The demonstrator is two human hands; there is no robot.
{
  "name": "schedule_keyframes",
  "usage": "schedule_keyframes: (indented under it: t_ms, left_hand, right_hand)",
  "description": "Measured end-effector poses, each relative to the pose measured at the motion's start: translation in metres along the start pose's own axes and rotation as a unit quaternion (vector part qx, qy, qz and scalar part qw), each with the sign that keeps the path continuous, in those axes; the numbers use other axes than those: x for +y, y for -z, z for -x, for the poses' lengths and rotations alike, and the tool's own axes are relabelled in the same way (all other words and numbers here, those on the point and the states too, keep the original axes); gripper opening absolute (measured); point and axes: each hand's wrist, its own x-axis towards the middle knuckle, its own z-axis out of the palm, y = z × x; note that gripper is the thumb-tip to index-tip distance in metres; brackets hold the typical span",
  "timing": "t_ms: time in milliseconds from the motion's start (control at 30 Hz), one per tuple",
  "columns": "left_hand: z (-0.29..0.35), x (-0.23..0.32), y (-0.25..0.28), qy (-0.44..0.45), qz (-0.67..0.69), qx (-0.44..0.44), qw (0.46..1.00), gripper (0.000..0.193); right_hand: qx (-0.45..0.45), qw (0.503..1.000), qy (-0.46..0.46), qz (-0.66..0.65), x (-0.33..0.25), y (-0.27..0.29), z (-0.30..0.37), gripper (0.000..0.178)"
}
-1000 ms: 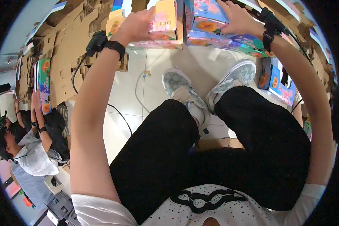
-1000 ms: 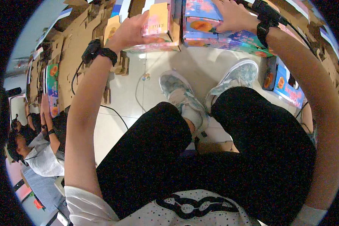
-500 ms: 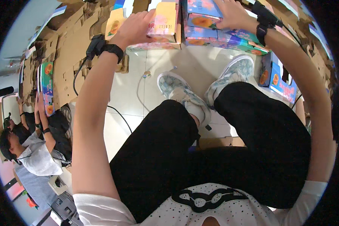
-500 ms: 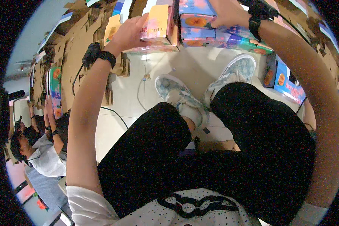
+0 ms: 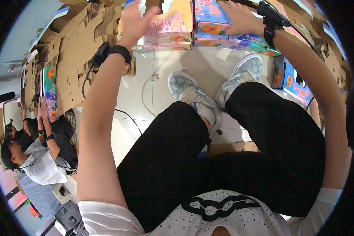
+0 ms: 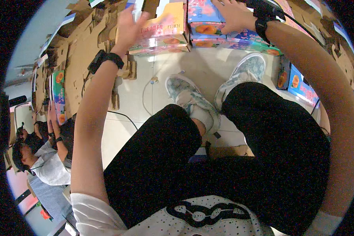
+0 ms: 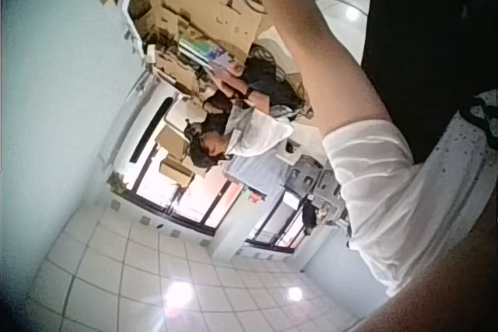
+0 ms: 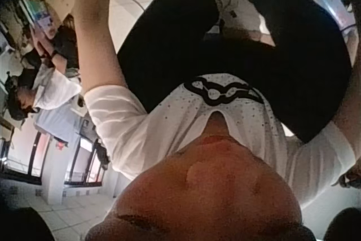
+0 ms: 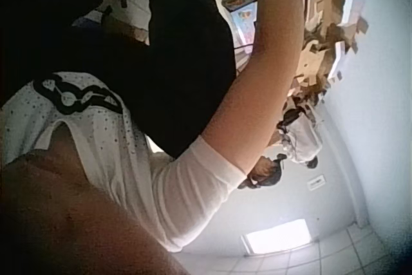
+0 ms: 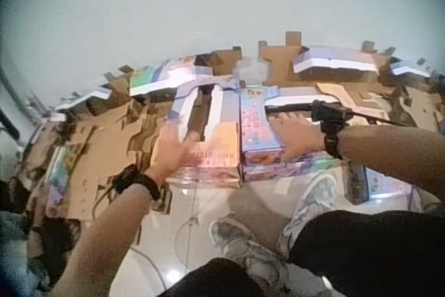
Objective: Manually fold and assemble cardboard fruit boxes from flat sheets.
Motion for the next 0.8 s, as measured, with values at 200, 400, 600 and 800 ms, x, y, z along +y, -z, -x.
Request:
schedule_keyframes:
  t_ms: [200,400,600,800]
  left_hand:
    - [0.04,-0.024,0.019,0.592,0.505,-0.088,0.621,0.078]
    - [0.064,-0.034,0.013,0.597,0.62,-0.153,0.486,0.062]
    - [0.043,-0.013,0.031,0.618,0.557,-0.2,0.518,0.068]
    - [0.051,-0.041,0.018,0.62,0.559,-0.245,0.494,0.068]
  right_hand:
    - [-0.01,1.0,-0.014,-0.017,0.007,0.0,0.007,0.092]
    - [0.001,0.999,-0.009,-0.039,-0.002,0.001,0.001,0.09]
    - [-0.005,1.0,-0.026,-0.008,0.001,-0.001,0.009,0.092]
    - [0.011,1.0,0.004,-0.007,0.007,-0.004,0.007,0.096]
